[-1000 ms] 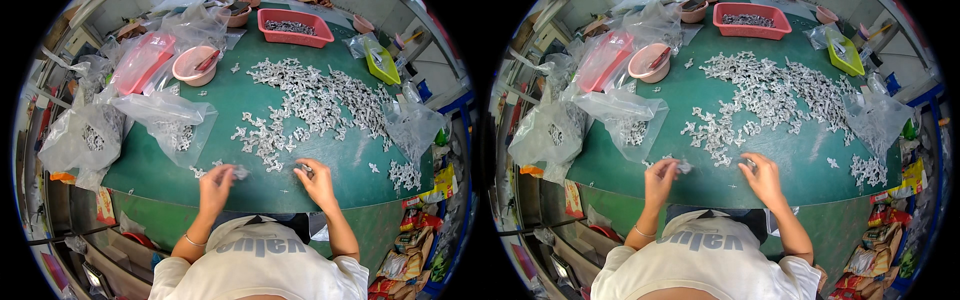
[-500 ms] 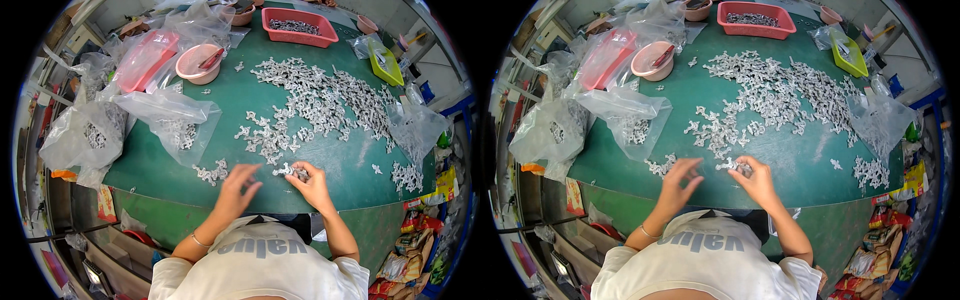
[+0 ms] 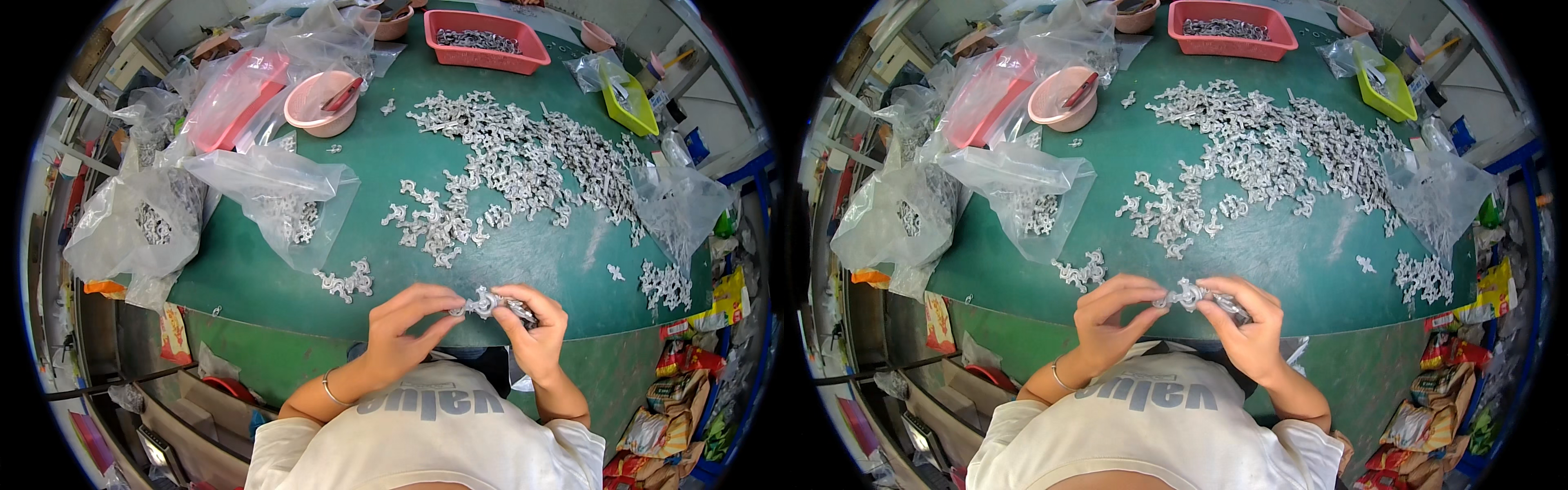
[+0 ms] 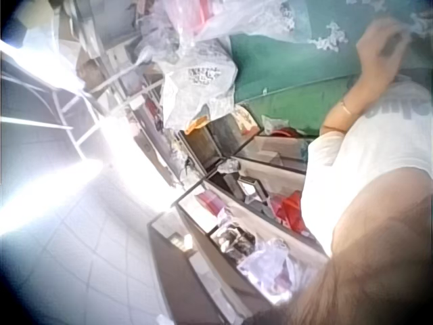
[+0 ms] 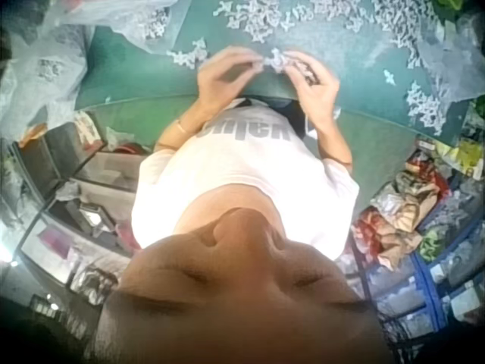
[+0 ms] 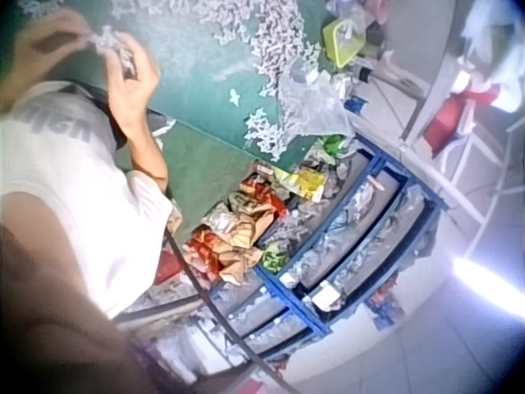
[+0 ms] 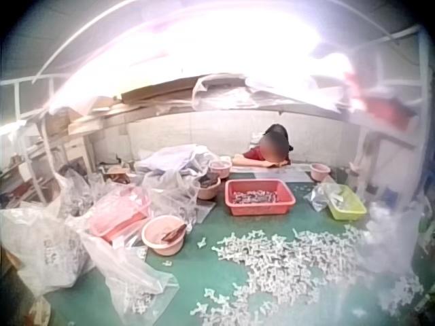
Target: The person sorts through small silver-colored decorative crosses on a table, picking them up one by one and placing them into different bags and containers.
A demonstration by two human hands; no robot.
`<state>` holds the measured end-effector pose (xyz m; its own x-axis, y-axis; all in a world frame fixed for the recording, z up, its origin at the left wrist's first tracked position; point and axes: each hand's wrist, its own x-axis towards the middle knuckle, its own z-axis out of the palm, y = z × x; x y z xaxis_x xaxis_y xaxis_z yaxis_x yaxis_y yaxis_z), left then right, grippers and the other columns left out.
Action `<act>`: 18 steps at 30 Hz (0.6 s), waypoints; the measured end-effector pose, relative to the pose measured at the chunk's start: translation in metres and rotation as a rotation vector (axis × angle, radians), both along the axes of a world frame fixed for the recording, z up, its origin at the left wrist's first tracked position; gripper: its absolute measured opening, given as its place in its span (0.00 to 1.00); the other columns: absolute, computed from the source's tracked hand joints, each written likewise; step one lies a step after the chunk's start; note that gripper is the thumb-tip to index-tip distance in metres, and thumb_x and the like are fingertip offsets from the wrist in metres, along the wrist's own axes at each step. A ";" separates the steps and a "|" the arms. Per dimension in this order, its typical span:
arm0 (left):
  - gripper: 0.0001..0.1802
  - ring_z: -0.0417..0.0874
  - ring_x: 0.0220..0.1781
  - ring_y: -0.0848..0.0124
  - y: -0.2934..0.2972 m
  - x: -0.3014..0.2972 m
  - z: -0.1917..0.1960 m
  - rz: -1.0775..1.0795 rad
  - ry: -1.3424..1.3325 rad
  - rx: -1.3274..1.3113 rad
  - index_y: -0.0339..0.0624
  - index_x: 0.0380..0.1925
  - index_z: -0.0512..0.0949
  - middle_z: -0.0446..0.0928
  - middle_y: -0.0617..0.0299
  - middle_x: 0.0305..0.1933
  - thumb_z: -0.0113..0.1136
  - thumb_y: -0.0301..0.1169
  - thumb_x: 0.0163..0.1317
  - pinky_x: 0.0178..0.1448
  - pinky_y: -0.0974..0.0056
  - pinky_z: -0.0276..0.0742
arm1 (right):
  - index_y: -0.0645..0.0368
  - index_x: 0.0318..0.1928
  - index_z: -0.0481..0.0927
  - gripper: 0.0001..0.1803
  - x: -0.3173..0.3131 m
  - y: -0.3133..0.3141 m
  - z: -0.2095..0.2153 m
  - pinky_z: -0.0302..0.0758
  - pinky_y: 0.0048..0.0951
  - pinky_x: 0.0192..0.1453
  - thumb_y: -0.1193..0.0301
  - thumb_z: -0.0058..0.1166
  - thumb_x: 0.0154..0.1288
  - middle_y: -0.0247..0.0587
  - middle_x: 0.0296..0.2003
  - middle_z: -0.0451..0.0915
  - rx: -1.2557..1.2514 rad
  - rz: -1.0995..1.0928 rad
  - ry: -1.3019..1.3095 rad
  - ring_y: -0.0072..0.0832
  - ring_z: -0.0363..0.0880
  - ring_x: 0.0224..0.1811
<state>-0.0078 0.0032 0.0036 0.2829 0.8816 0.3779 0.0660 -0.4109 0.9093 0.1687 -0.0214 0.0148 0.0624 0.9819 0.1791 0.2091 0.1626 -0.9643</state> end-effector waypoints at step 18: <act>0.12 0.78 0.36 0.70 -0.010 -0.001 0.011 -0.110 -0.189 -0.171 0.34 0.31 0.78 0.77 0.54 0.35 0.63 0.15 0.42 0.38 0.71 0.75 | 0.64 0.37 0.78 0.08 0.004 -0.013 0.006 0.59 0.13 0.20 0.75 0.54 0.56 0.31 0.24 0.77 -0.165 0.056 0.341 0.10 0.65 0.18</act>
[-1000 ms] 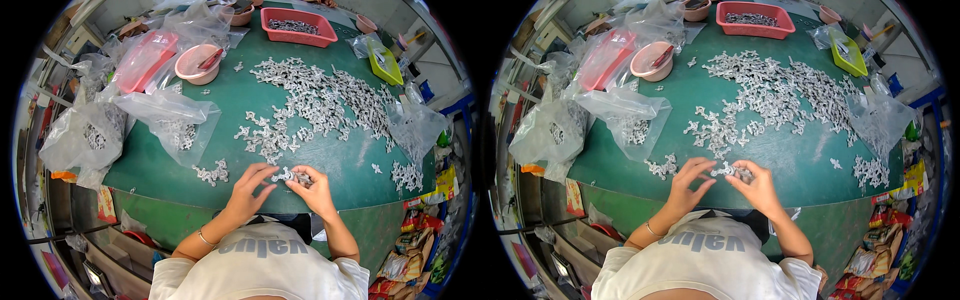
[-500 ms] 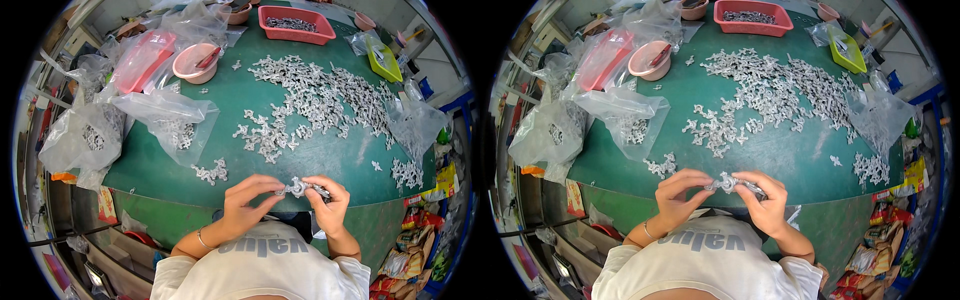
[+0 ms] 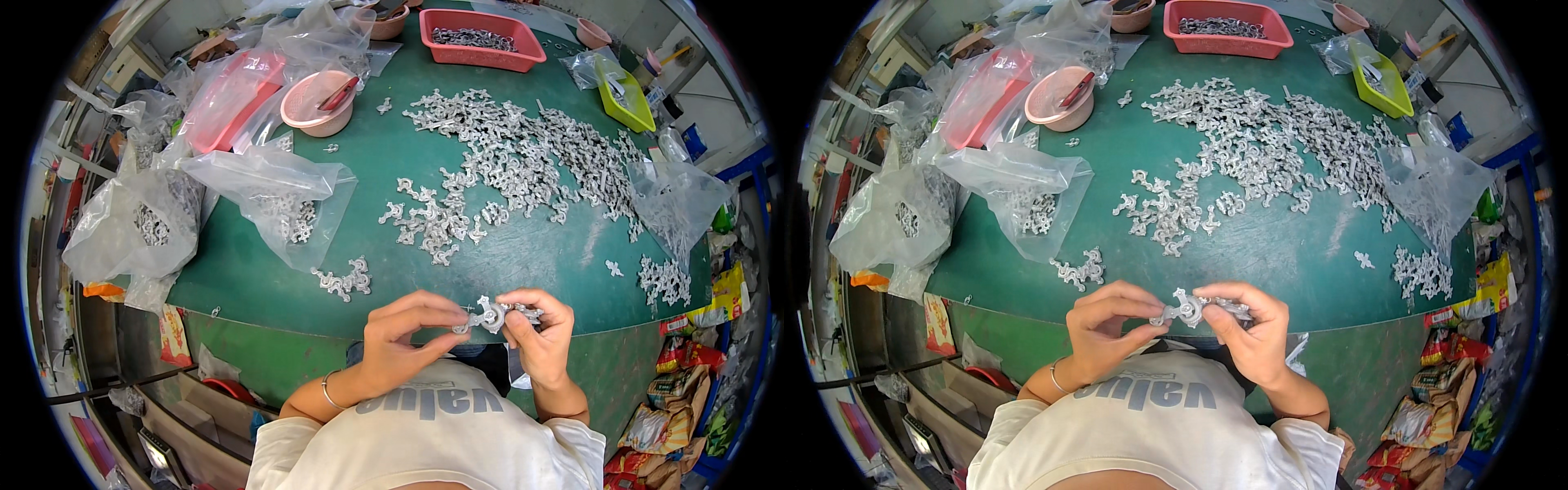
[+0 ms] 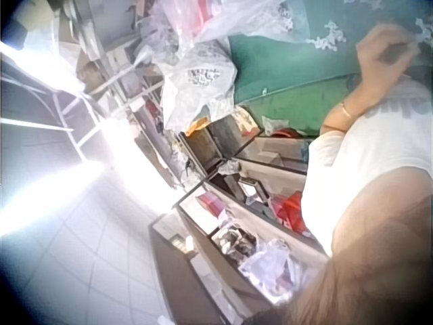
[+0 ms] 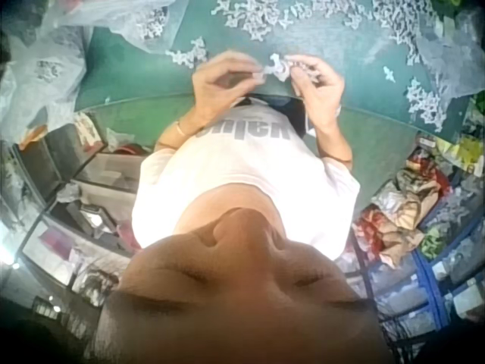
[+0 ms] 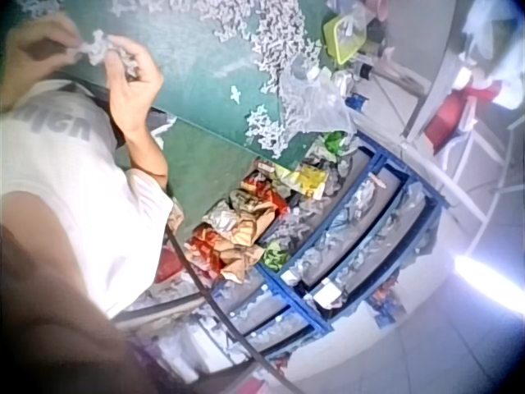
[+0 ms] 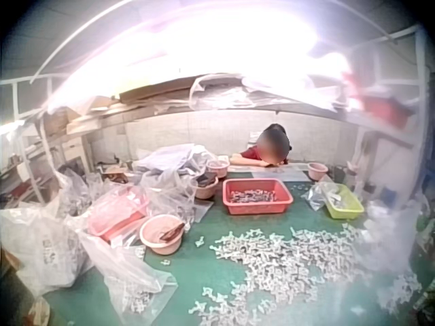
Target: The person sorts through small silver-colored decorative crosses on a table, picking them up one by one and placing them into different bags and containers.
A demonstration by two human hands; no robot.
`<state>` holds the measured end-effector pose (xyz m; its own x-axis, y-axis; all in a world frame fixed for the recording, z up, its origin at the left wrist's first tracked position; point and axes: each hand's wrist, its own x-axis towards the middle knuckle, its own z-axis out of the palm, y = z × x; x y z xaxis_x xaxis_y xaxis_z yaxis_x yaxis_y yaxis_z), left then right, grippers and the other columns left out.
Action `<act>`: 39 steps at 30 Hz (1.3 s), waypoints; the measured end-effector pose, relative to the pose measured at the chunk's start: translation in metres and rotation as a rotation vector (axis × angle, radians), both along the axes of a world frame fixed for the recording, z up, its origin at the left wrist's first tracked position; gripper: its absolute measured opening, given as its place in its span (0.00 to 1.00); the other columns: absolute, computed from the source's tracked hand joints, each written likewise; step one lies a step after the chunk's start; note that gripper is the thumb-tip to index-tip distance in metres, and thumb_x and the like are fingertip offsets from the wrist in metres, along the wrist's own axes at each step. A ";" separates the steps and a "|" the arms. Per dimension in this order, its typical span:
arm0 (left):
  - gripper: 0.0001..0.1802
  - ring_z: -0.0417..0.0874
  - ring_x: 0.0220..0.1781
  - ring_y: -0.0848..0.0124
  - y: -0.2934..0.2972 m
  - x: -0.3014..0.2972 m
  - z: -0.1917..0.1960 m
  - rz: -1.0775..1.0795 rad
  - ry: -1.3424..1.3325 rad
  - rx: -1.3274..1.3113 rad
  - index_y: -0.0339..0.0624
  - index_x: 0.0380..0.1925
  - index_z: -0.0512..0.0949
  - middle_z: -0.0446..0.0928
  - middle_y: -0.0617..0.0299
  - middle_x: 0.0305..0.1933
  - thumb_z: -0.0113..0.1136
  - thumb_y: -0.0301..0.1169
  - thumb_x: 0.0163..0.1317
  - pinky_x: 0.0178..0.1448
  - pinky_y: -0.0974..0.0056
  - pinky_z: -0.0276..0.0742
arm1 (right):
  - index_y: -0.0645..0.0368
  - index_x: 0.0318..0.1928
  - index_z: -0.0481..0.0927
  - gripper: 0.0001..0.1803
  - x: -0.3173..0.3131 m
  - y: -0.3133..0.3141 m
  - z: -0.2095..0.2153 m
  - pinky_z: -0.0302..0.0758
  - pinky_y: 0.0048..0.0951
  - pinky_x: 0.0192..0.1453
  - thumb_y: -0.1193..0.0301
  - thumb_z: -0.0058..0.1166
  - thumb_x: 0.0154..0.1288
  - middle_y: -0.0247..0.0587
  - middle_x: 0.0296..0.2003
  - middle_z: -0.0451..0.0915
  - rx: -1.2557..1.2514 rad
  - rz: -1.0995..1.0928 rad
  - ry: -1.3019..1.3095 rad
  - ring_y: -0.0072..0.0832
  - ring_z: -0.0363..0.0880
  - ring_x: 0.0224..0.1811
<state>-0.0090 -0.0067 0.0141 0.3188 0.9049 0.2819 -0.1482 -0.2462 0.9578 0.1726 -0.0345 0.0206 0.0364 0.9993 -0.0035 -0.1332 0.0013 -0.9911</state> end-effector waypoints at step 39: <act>0.19 0.77 0.36 0.68 0.018 0.000 -0.040 0.226 0.309 0.151 0.37 0.39 0.75 0.73 0.55 0.40 0.61 0.15 0.43 0.39 0.70 0.74 | 0.65 0.35 0.75 0.11 -0.011 0.032 -0.039 0.67 0.20 0.26 0.80 0.58 0.48 0.41 0.28 0.77 0.147 -0.051 -0.561 0.20 0.72 0.23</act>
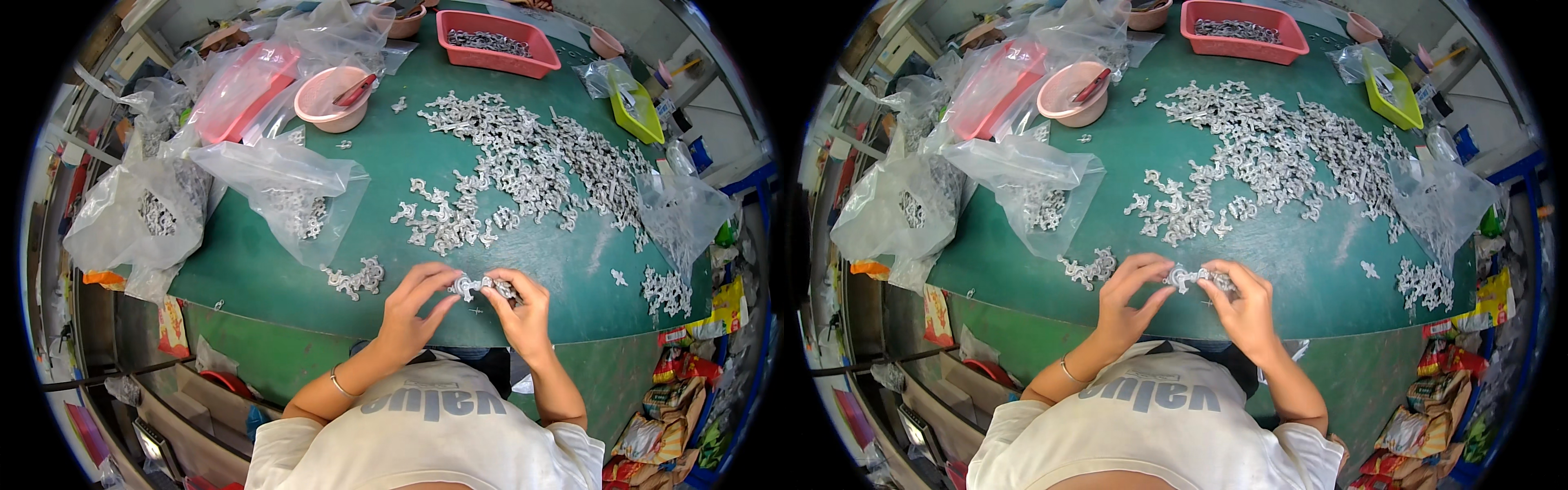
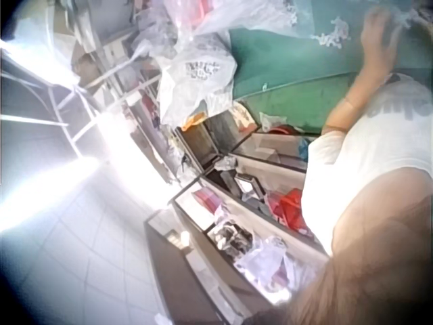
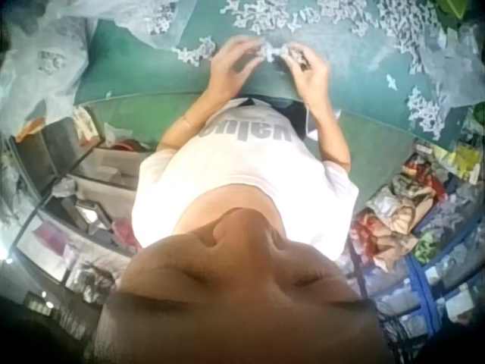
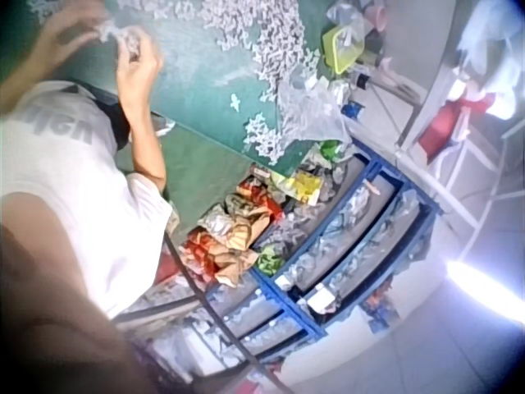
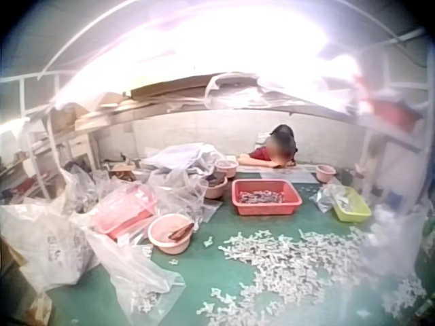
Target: The person sorts through small silver-colored decorative crosses on a table, picking them up one by one and placing them into different bags and containers.
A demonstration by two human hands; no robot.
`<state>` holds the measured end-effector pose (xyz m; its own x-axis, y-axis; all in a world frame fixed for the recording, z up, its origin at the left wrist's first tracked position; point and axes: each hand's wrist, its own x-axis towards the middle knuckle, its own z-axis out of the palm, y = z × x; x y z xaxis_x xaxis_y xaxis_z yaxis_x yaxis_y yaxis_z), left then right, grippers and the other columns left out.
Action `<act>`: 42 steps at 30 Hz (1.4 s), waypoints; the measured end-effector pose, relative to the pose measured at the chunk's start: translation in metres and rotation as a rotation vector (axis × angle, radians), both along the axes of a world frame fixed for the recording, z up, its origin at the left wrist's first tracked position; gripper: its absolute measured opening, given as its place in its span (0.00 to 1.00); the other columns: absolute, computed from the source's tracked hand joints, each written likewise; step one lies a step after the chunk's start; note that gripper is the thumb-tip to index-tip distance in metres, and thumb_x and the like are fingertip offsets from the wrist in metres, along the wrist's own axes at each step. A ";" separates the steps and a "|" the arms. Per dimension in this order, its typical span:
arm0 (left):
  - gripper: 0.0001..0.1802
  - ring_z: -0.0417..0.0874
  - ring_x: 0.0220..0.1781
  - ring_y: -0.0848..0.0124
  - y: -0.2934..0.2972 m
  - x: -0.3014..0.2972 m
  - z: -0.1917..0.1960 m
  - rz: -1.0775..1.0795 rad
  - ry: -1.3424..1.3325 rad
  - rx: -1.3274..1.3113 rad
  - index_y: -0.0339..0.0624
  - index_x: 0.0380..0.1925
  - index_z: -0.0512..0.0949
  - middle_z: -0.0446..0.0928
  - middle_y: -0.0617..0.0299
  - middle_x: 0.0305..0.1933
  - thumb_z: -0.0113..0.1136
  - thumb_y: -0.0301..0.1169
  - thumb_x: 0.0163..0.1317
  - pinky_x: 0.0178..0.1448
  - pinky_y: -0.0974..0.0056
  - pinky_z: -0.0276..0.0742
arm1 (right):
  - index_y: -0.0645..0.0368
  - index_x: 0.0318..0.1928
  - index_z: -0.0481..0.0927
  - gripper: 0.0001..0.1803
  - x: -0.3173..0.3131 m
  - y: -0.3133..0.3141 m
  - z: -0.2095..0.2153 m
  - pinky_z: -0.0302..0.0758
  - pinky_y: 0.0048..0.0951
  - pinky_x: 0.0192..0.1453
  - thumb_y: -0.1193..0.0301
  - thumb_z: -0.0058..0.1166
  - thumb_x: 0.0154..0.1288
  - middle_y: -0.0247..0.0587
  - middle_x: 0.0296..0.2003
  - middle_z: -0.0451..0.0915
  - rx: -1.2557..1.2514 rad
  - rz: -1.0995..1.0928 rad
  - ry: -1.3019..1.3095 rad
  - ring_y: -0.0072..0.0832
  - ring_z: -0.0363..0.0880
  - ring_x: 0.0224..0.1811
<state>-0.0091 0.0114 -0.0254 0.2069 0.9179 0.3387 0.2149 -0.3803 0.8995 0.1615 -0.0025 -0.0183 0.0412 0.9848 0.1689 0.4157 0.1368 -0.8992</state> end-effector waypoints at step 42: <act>0.24 0.74 0.41 0.73 -0.002 -0.010 -0.009 -0.090 -0.033 -0.263 0.36 0.48 0.69 0.71 0.57 0.42 0.58 0.16 0.47 0.41 0.72 0.73 | 0.63 0.33 0.77 0.08 0.010 0.012 -0.018 0.67 0.23 0.22 0.79 0.57 0.49 0.40 0.25 0.76 0.113 -0.085 -0.210 0.23 0.72 0.20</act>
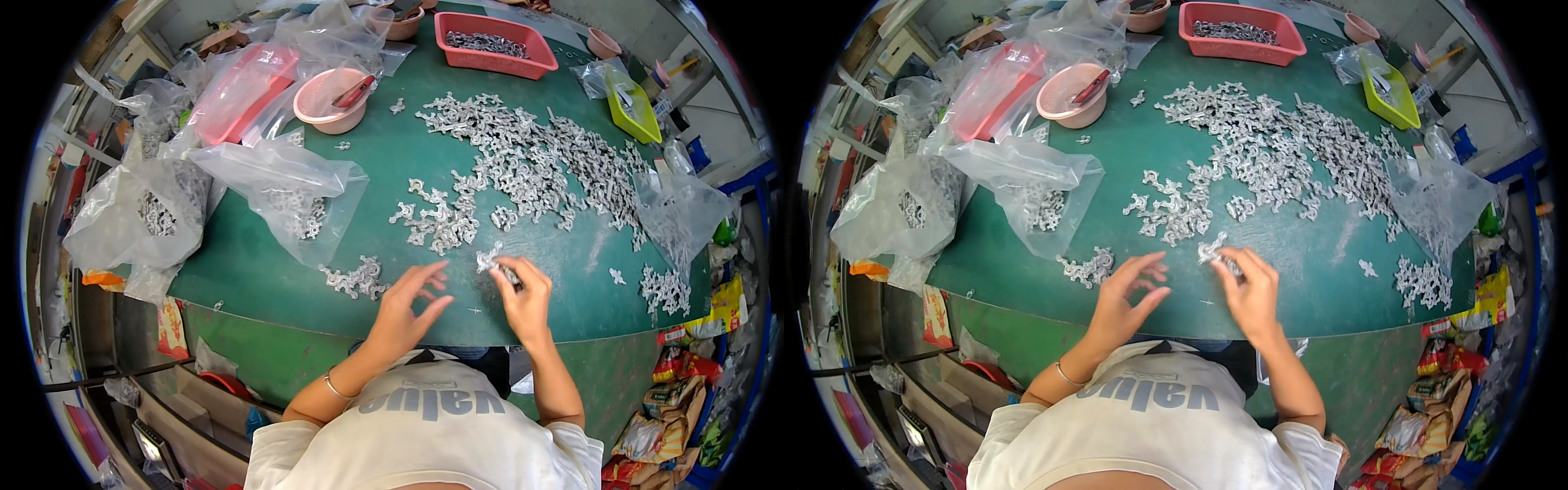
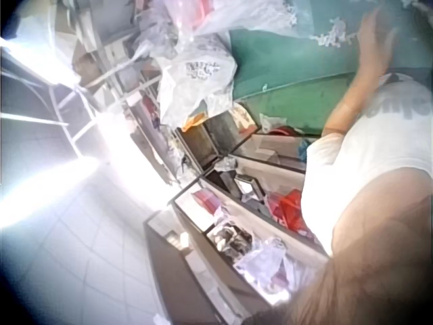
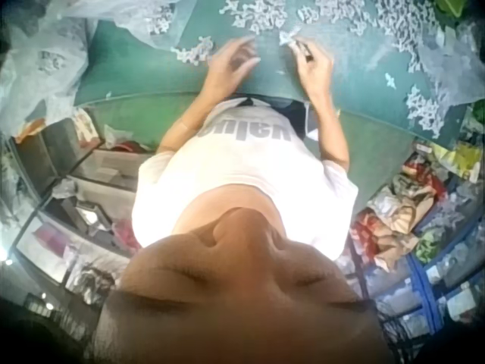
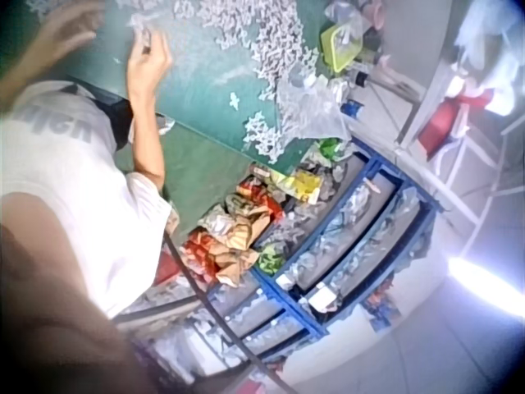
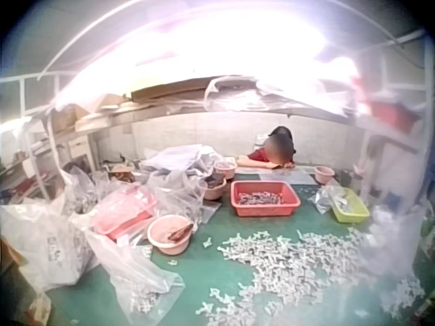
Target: The person sorts through small silver-colored decorative crosses on a table, picking them up one by one and placing them into different bags and containers.
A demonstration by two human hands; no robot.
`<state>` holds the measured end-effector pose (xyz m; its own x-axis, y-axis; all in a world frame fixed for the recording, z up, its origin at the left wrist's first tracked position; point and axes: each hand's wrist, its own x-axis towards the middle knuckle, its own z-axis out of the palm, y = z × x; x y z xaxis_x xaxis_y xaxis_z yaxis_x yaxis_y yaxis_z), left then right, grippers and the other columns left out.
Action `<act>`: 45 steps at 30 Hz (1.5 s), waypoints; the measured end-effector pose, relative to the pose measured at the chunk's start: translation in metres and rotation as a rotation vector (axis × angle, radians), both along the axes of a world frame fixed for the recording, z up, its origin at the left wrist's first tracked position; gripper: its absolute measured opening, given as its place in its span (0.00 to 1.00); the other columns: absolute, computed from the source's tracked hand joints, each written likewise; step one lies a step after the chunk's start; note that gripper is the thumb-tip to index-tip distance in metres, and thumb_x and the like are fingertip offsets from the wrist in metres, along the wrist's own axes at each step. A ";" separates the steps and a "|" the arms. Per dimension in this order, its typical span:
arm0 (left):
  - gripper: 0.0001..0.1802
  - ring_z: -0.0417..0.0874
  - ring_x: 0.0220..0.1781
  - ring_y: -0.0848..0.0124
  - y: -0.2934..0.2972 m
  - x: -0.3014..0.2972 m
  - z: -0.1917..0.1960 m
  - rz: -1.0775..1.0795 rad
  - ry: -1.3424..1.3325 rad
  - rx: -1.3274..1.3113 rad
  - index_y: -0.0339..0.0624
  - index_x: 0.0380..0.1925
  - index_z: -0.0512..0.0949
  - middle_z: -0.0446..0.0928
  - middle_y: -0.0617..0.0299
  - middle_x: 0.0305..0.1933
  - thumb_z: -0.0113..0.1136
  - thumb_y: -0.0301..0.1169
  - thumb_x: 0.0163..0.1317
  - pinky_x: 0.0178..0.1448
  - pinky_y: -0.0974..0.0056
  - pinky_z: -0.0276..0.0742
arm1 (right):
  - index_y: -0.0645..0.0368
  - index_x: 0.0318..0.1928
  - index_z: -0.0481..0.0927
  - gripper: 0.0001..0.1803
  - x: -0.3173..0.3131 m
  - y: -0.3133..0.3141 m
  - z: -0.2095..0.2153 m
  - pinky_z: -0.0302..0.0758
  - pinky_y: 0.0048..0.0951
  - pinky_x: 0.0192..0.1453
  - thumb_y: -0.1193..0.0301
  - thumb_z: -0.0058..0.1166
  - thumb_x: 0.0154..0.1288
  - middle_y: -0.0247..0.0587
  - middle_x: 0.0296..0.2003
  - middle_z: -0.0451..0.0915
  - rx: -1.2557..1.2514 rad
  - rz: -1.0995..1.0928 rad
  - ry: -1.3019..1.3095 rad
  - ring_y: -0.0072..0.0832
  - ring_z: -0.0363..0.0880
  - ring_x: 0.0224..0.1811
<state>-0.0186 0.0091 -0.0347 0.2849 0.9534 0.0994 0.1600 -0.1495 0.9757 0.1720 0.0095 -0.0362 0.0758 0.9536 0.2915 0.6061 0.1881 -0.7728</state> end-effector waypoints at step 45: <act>0.10 0.77 0.25 0.75 -0.013 0.010 0.049 -0.249 -0.463 -0.468 0.29 0.29 0.76 0.76 0.58 0.25 0.50 0.27 0.60 0.29 0.73 0.73 | 0.65 0.27 0.73 0.04 0.004 -0.043 0.051 0.65 0.16 0.24 0.77 0.51 0.56 0.33 0.18 0.74 -0.177 0.132 0.687 0.16 0.70 0.20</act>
<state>-0.0085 -0.0039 0.0145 0.5276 0.8377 -0.1411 -0.2723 0.3242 0.9060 0.1759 -0.0334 0.0150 0.0674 0.9959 0.0600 -0.0472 0.0632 -0.9969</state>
